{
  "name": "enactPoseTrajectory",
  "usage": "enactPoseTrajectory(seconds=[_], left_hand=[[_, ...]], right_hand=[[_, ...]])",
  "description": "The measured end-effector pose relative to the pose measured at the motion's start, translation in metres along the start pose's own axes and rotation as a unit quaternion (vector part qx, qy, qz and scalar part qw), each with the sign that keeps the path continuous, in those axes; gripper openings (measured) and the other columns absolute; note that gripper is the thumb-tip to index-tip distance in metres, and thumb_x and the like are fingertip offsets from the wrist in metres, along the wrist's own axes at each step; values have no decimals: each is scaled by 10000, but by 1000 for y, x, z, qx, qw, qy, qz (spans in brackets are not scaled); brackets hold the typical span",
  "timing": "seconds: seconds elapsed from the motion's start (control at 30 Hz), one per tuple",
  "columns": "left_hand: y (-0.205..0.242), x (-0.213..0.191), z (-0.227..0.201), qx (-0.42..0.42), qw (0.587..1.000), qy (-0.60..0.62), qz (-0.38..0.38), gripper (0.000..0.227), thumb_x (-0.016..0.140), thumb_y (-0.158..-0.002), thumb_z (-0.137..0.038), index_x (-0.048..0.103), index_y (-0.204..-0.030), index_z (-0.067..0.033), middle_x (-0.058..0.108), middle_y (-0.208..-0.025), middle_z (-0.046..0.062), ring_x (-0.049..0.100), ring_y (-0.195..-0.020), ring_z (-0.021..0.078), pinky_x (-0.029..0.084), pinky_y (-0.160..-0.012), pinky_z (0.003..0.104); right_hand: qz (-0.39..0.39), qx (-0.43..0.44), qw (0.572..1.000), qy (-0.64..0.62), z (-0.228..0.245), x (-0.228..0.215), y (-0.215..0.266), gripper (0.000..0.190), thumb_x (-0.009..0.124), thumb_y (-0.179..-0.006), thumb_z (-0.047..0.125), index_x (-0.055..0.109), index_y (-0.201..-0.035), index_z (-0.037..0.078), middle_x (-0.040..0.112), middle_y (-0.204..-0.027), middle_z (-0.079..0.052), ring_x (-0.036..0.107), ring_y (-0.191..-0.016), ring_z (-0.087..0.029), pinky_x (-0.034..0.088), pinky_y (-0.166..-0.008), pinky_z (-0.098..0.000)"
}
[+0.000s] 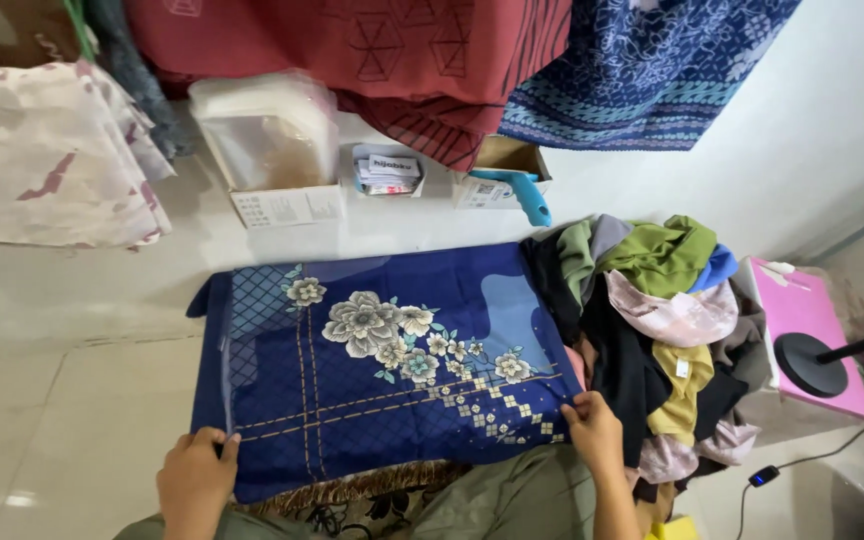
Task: Using a lint roller to remove debris from a piece of fabric and then folding it neatly.
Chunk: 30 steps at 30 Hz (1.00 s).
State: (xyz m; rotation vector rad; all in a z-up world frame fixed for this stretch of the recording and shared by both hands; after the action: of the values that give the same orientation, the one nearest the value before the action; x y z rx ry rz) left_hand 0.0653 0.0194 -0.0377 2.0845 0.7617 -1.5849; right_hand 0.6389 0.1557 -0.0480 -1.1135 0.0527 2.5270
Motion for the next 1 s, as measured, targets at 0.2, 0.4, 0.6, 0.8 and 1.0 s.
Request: enactPoseTrajectory(seconds=[0.2, 0.4, 0.6, 0.8, 1.0], left_hand=[[-10, -1, 5, -52, 973, 215, 69, 386, 612, -985, -390, 671, -1161, -52, 745, -809, 112, 730, -778, 290, 552, -749, 363], [2, -37, -8, -100, 986, 97, 92, 426, 568, -978, -538, 597, -1281, -239, 826, -962, 22, 777, -910, 270, 586, -788, 373], [0, -35, -14, -94, 972, 189, 102, 594, 693, -890, -489, 534, -1403, -235, 811, -877, 9, 753, -718, 209, 537, -648, 319], [5, 4, 7, -43, 975, 214, -45, 502, 729, -839, -426, 581, -1294, -275, 784, -936, 63, 747, -837, 357, 573, -727, 468], [19, -19, 6, -60, 971, 229, -12, 402, 660, -924, -401, 608, -1290, -242, 720, -693, 7, 697, -658, 234, 525, -606, 375]], right_hand=[[82, 100, 979, -155, 8, -16, -1, 196, 706, -934, 45, 647, -1118, 14, 717, -833, -126, 589, -652, -209, 504, -559, -338], [128, 60, 982, 125, 61, -50, -35, 350, 753, -827, 105, 745, -1174, 63, 814, -941, -138, 773, -814, -275, 586, -768, -365], [-124, -284, 949, 51, 272, -114, -64, 230, 732, -988, 236, 734, -968, 7, 665, -713, -116, 579, -578, -283, 464, -573, -389], [-27, -289, 933, 212, 352, -47, -169, 490, 680, -926, 522, 681, -1254, 159, 690, -1102, -267, 655, -998, -503, 524, -819, -590], [-69, -344, 903, 249, 338, -46, -133, 321, 498, -1043, 161, 600, -1285, -22, 681, -1029, -374, 680, -848, -567, 545, -684, -624]])
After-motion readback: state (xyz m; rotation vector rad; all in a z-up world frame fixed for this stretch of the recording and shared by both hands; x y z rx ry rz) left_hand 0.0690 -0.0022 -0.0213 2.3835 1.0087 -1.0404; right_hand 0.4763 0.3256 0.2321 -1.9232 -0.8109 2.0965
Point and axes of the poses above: each hand's wrist, its own y-axis away from the middle knuckle, its own x-axis out of the palm, z = x × y, the point moved 1 cm from there along -y, towards the middle knuckle
